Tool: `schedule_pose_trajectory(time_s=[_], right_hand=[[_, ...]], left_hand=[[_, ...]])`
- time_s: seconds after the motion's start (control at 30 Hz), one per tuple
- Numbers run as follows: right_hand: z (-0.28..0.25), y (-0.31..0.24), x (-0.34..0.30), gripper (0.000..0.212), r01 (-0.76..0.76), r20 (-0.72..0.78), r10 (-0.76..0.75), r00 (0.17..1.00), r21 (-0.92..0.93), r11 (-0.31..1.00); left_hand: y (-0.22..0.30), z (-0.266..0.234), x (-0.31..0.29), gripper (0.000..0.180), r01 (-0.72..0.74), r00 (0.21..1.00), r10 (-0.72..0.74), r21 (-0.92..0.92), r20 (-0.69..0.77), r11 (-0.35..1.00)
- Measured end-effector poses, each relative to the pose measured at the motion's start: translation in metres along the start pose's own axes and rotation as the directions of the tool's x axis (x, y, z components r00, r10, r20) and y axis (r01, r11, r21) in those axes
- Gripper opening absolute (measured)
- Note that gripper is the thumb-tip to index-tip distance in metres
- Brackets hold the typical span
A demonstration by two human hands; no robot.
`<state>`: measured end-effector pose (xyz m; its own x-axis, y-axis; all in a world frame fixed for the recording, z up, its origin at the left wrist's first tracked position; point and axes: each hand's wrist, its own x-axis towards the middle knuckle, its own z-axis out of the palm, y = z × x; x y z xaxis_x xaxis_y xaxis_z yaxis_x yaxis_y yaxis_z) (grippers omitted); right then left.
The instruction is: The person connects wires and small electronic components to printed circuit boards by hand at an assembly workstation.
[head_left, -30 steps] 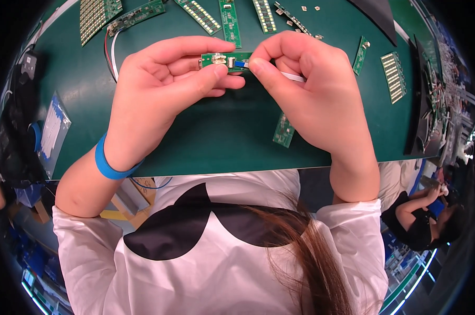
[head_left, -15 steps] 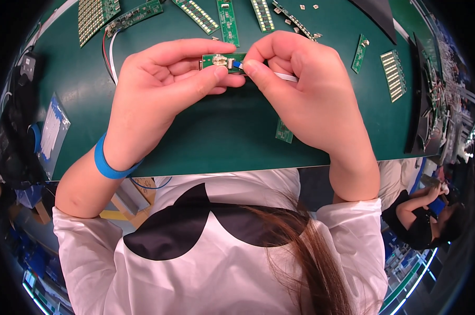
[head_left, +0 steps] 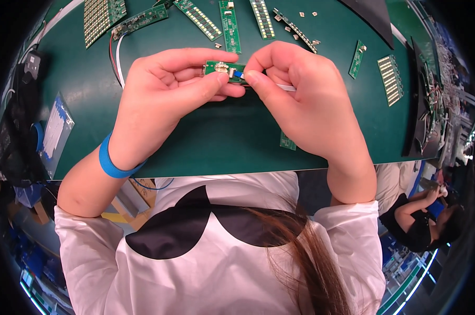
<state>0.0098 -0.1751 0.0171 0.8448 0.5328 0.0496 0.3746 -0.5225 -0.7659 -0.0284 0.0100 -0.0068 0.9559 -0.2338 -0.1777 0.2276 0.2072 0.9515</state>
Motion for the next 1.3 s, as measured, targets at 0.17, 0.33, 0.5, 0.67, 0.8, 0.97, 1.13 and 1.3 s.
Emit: schedule_pose_trajectory(time_s=[0.17,0.33,0.5,0.67,0.8,0.97,1.13,1.3], right_hand=[[0.001,0.003,0.000,0.007,0.048,-0.019,-0.048,0.999,-0.013,0.999],[0.001,0.002,0.000,0.007,0.035,-0.023,-0.035,0.999,0.007,0.999],[0.000,0.003,-0.001,0.006,0.025,-0.017,-0.025,1.000,0.017,1.000],[0.000,0.003,-0.001,0.004,0.028,-0.020,-0.028,0.999,0.019,0.999],[0.002,0.003,-0.001,0.004,-0.011,-0.011,0.011,1.000,0.026,1.000],[0.006,0.005,-0.002,0.005,0.002,-0.027,-0.001,1.000,0.015,1.000],[0.010,0.004,-0.001,0.007,-0.005,-0.046,0.006,0.999,0.041,0.999],[0.016,0.006,-0.002,0.007,0.001,-0.059,0.003,0.998,0.067,0.998]], left_hand=[[0.000,-0.001,0.001,0.027,0.020,1.000,-0.020,0.001,0.006,1.000],[0.000,-0.001,0.001,0.028,0.029,1.000,-0.029,-0.012,0.011,0.999],[0.001,-0.003,0.002,0.029,0.089,0.996,-0.088,-0.059,0.015,0.994],[0.000,-0.004,0.003,0.029,0.116,0.993,-0.114,-0.078,0.031,0.990],[-0.001,-0.003,0.002,0.029,0.099,0.995,-0.097,-0.061,0.028,0.993],[-0.002,-0.003,0.004,0.029,0.081,0.997,-0.079,-0.065,0.027,0.995],[-0.002,-0.002,0.003,0.028,0.072,0.997,-0.072,-0.067,0.008,0.995],[-0.003,-0.004,0.004,0.028,0.051,0.999,-0.050,-0.076,0.012,0.996]])
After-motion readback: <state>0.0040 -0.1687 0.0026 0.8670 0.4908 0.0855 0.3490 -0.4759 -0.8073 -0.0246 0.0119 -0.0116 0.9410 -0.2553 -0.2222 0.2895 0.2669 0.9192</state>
